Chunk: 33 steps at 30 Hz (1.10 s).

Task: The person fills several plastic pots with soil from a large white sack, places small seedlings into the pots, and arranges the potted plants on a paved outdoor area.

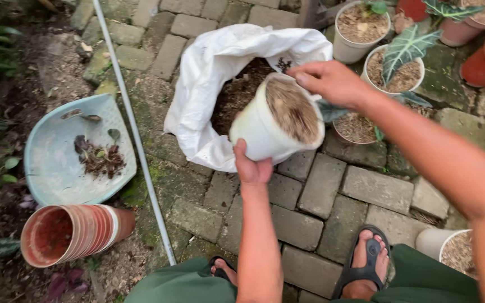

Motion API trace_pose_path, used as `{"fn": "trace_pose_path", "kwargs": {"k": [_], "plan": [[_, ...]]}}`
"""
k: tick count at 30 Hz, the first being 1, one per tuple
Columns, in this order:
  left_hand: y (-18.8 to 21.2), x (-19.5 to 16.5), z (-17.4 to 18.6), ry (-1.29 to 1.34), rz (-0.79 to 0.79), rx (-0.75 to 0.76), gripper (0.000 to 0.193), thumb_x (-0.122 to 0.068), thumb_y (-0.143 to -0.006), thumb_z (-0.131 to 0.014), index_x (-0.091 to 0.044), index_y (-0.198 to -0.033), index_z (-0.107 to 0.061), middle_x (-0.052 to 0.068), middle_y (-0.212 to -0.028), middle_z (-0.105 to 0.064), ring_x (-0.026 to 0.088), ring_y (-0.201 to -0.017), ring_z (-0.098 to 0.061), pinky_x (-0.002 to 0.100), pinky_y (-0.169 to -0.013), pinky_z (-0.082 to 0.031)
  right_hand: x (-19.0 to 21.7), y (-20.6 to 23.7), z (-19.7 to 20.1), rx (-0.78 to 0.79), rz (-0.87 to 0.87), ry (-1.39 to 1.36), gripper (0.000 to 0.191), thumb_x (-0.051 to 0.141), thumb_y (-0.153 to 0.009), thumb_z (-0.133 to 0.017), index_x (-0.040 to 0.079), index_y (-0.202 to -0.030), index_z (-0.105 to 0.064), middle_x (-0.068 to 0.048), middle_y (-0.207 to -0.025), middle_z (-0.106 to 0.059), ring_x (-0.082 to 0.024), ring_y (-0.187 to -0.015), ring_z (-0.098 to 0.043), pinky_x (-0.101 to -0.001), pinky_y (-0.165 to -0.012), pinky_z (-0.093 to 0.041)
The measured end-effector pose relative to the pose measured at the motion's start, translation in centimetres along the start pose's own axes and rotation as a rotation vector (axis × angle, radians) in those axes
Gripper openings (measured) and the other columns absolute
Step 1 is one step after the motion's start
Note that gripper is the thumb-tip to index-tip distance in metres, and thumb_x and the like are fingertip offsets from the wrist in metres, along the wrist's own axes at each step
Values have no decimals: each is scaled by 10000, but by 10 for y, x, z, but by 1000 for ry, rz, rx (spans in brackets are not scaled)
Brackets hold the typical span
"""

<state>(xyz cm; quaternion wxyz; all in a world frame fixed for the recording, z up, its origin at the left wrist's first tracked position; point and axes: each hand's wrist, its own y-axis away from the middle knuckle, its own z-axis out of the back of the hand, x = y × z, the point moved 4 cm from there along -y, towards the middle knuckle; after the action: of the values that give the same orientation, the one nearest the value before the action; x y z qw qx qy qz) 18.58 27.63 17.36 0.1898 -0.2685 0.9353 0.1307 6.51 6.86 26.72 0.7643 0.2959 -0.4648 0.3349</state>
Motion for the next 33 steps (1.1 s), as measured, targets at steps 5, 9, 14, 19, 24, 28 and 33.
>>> {"fn": "trace_pose_path", "kwargs": {"k": [5, 9, 14, 19, 24, 28, 33], "plan": [[-2, -108, -46, -824, -564, -67, 1044, -273, -757, -813, -85, -1628, -270, 228, -1642, -318, 401, -1499, -376, 512, -1251, -308, -14, -61, -73, -117, 57, -791, 869, 723, -950, -368, 94, -1538, -484, -140, -1487, -544, -285, -1324, -567, -484, -1120, -450], [16, -139, -84, -1220, -645, -76, 1106, -305, -695, -848, -82, -1625, -294, 224, -1622, -348, 388, -1468, -447, 498, -1218, -419, -36, -64, -123, -81, 67, -1366, 893, 739, -939, -327, 73, -1515, -480, -188, -1528, -536, -350, -1373, -561, -517, -1170, -427], [2, -107, -111, -1841, -545, -78, 1114, -324, -591, -936, -150, -1565, -425, 237, -1541, -382, 457, -1328, -439, 524, -1094, -425, -35, -53, -176, 94, 182, -1850, 743, 605, -1068, -330, 55, -1541, -488, -184, -1538, -537, -375, -1396, -540, -519, -1225, -407], [1, -88, -117, -1858, -647, -28, 1062, -321, -588, -939, -160, -1525, -465, 213, -1535, -393, 454, -1318, -441, 520, -1084, -423, -47, -51, -174, 89, 199, -1865, 737, 605, -1045, -340, 36, -1480, -514, -194, -1493, -552, -375, -1367, -549, -518, -1212, -416], [7, -87, -130, -1854, -750, 52, 1035, -320, -596, -942, -162, -1514, -491, 186, -1517, -421, 437, -1335, -456, 524, -1129, -401, -66, -58, -172, 76, 201, -1893, 716, 583, -1026, -368, 59, -1495, -502, -178, -1508, -546, -359, -1378, -546, -511, -1196, -431], [-3, -76, -144, -1915, -717, 41, 1063, -325, -559, -957, -171, -1507, -501, 220, -1479, -403, 448, -1319, -439, 536, -1083, -393, -80, -59, -170, -59, 159, -1947, 658, 527, -1102, -401, 45, -1542, -491, -186, -1536, -542, -351, -1398, -550, -513, -1212, -441], [10, -89, -147, -1744, -796, 4, 1064, -294, -617, -960, -176, -1546, -456, 211, -1540, -399, 437, -1380, -429, 521, -1145, -395, -70, -56, -159, -185, 244, -1846, 688, 548, -1015, -422, 61, -1495, -496, -187, -1487, -553, -378, -1322, -575, -537, -1134, -497]]}}
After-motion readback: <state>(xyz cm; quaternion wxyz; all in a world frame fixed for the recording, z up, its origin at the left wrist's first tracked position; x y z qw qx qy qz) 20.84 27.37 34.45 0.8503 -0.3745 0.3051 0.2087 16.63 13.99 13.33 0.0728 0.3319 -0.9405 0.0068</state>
